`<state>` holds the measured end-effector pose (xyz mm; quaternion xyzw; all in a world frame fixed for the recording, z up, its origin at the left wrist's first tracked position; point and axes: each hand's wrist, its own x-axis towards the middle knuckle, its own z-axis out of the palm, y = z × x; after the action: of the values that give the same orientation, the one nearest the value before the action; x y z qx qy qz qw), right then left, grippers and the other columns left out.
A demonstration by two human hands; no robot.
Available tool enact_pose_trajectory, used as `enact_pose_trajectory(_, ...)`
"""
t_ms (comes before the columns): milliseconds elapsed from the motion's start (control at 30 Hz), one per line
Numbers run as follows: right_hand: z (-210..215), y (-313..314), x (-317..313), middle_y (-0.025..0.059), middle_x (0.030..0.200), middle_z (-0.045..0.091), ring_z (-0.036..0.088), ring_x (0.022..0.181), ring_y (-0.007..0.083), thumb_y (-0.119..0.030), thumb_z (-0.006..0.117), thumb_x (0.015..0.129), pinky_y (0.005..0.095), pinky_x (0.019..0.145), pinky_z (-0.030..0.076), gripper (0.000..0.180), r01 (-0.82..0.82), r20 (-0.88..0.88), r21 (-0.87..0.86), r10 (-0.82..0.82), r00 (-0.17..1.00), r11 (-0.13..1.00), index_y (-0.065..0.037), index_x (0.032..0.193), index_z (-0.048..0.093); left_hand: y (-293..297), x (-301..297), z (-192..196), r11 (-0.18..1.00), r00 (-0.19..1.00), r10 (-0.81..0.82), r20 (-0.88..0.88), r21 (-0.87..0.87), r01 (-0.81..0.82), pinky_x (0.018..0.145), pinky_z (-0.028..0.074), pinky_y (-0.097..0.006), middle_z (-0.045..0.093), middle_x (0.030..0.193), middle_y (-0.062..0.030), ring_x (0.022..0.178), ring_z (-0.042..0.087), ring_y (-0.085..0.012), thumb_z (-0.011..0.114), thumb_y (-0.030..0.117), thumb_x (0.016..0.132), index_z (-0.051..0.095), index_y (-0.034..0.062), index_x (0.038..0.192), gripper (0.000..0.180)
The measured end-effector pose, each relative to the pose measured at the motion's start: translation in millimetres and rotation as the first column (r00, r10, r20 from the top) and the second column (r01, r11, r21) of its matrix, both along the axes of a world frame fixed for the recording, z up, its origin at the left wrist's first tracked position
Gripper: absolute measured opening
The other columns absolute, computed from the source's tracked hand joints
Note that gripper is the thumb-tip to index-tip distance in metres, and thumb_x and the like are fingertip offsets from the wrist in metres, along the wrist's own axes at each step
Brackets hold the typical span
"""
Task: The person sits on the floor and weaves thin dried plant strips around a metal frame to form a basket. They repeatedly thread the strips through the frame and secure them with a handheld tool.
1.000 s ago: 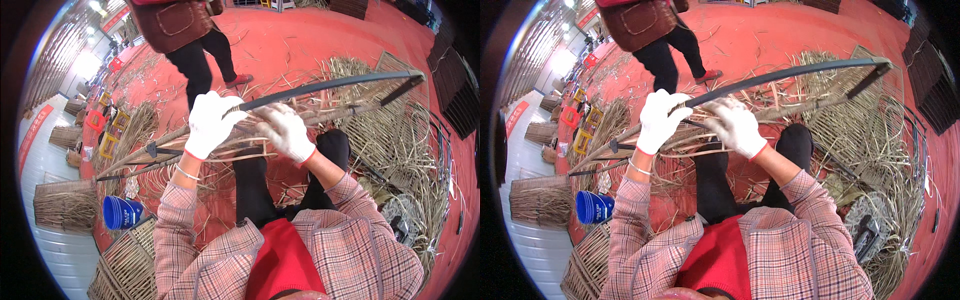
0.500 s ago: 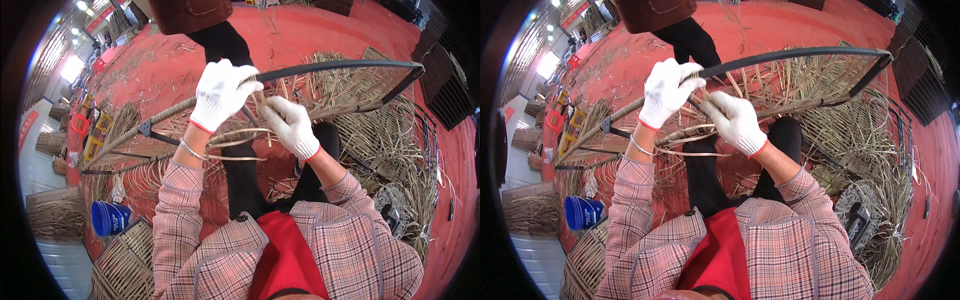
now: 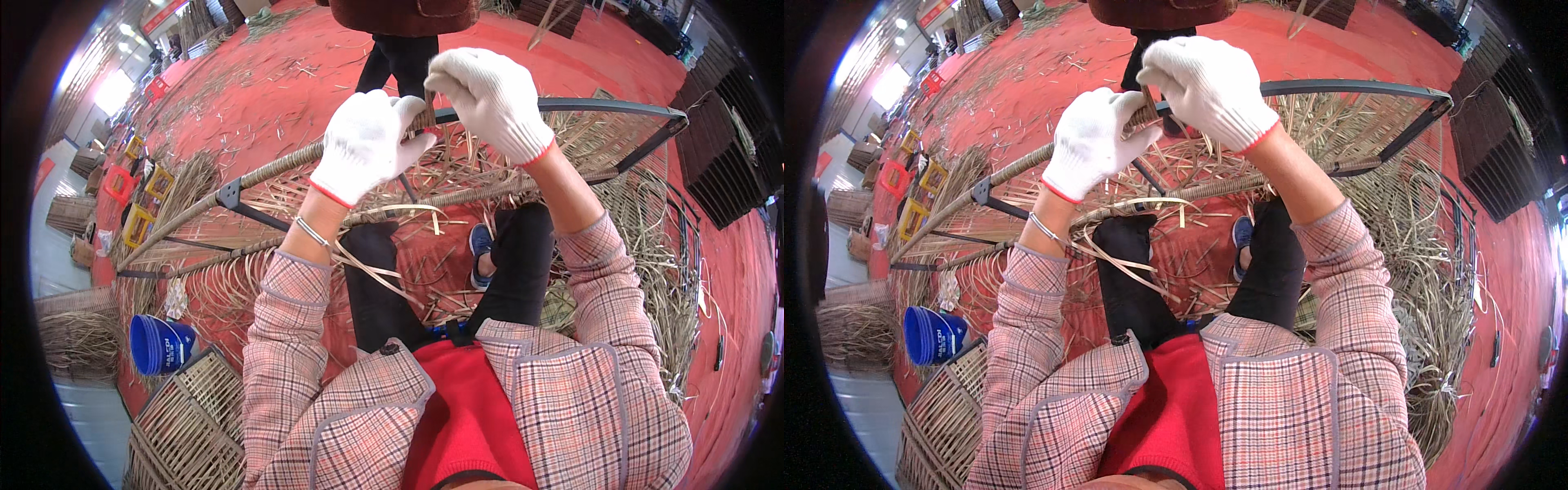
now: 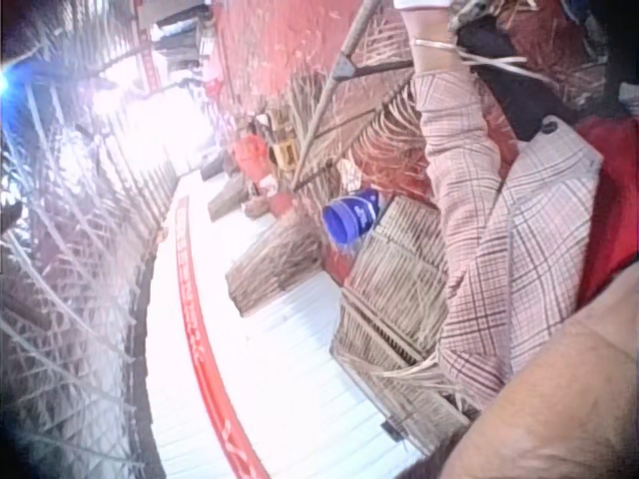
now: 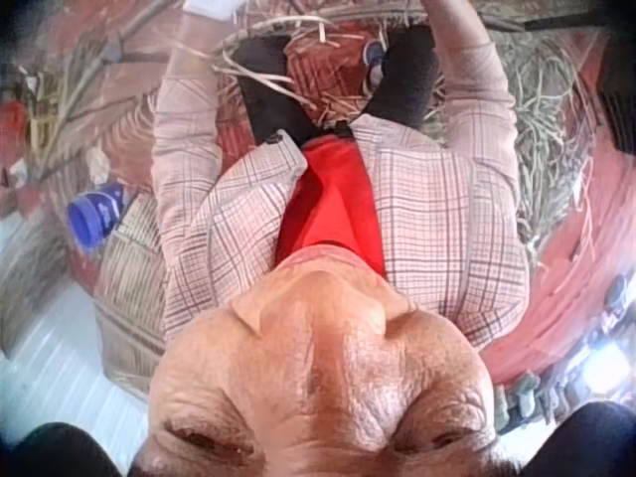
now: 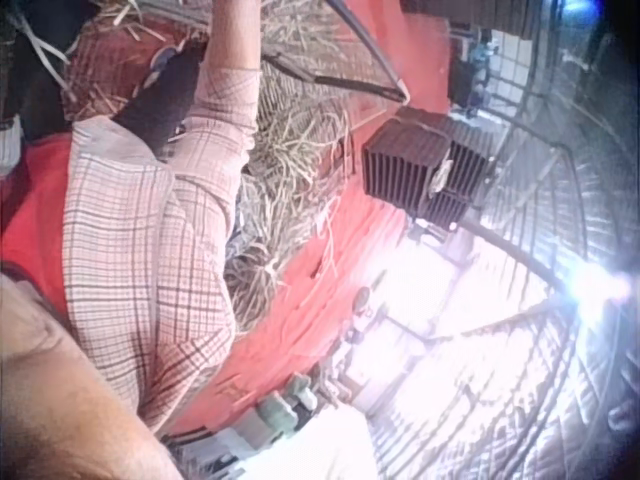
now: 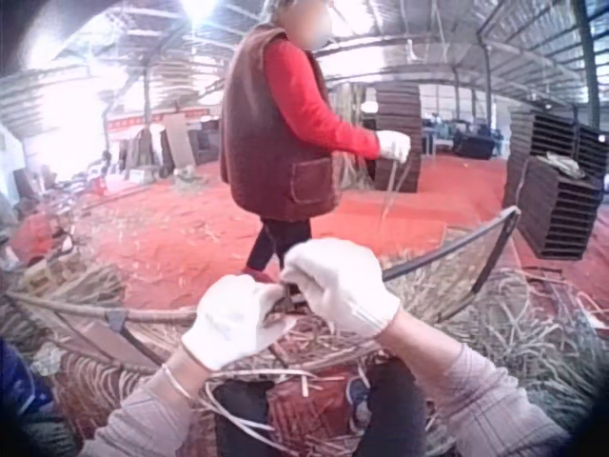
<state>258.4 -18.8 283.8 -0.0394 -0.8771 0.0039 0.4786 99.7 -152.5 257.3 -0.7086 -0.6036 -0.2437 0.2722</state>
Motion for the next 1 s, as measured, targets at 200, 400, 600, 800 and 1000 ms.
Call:
enact_pose_trajectory(200, 13.8, 26.3, -20.7, 0.0111, 0.085, 0.075, 0.072, 0.082, 0.0340, -0.026, 0.063, 0.094, 0.0442, 0.069, 0.055, 0.017, 0.242, 0.296, -0.084, -0.207, 0.932, 0.967, -0.017, 0.096, 0.077, 14.5, 6.1, -14.4, 0.940, 0.997, 0.059, 0.038, 0.335, -0.069, 0.060, 0.050, -0.038, 0.068, 0.082, -0.0048, 0.065, 0.063, -0.0251, 0.087, 0.037, 0.076, 0.073, 0.0123, 0.105, 0.040)
enact_pose_trajectory(400, 26.9, 58.6, -36.4, 0.0124, 0.088, 0.074, 0.071, 0.084, 0.0337, -0.033, 0.063, 0.092, 0.0467, 0.074, 0.054, 0.024, 0.336, 0.592, 0.001, -0.271, 0.759, 0.942, -0.015, 0.099, 0.077, 26.0, 13.5, -10.4, 0.931, 1.000, -0.004, 0.020, 0.364, -0.004, 0.061, 0.048, -0.037, 0.066, 0.081, -0.0020, 0.069, 0.063, -0.0240, 0.083, 0.027, 0.078, 0.074, 0.0154, 0.106, 0.031)
enact_pose_trajectory(600, 11.7, 42.2, -1.1, 0.0092, 0.093, 0.073, 0.070, 0.084, 0.0324, -0.025, 0.073, 0.088, 0.0440, 0.076, 0.055, 0.016, 0.345, -0.254, 0.299, -0.275, 0.927, 0.890, -0.013, 0.100, 0.075, 38.8, 18.9, -9.4, 0.963, 0.997, -0.005, 0.074, 0.270, -0.015, 0.061, 0.051, -0.038, 0.060, 0.078, -0.0027, 0.071, 0.064, -0.0223, 0.076, 0.029, 0.084, 0.066, 0.0160, 0.093, 0.019)
enact_pose_trajectory(800, -78.5, -18.5, 29.8, 0.0078, 0.102, 0.071, 0.070, 0.089, 0.0262, -0.009, 0.072, 0.089, 0.0351, 0.080, 0.056, 0.028, 0.068, -0.015, -0.551, -0.091, 0.996, 0.832, -0.009, 0.117, 0.071, 45.6, 12.0, 2.5, 0.996, 0.991, -0.032, 0.130, 0.090, 0.021, 0.073, 0.055, -0.040, 0.067, 0.090, -0.0080, 0.085, 0.068, -0.0276, 0.069, 0.032, 0.092, 0.069, 0.0111, 0.102, 0.023)
enact_pose_trajectory(1000, -126.7, 7.9, -12.2, 0.0131, 0.111, 0.071, 0.069, 0.099, 0.0244, -0.010, 0.069, 0.096, 0.0366, 0.090, 0.054, 0.037, -0.125, -0.322, -0.598, -0.095, 0.942, 0.791, -0.006, 0.132, 0.066, 55.4, 10.3, 12.2, 0.974, 0.962, 0.067, 0.264, -0.226, -0.006, 0.079, 0.059, -0.038, 0.074, 0.103, -0.0063, 0.093, 0.073, -0.0267, 0.067, 0.033, 0.094, 0.073, 0.0127, 0.111, 0.027)
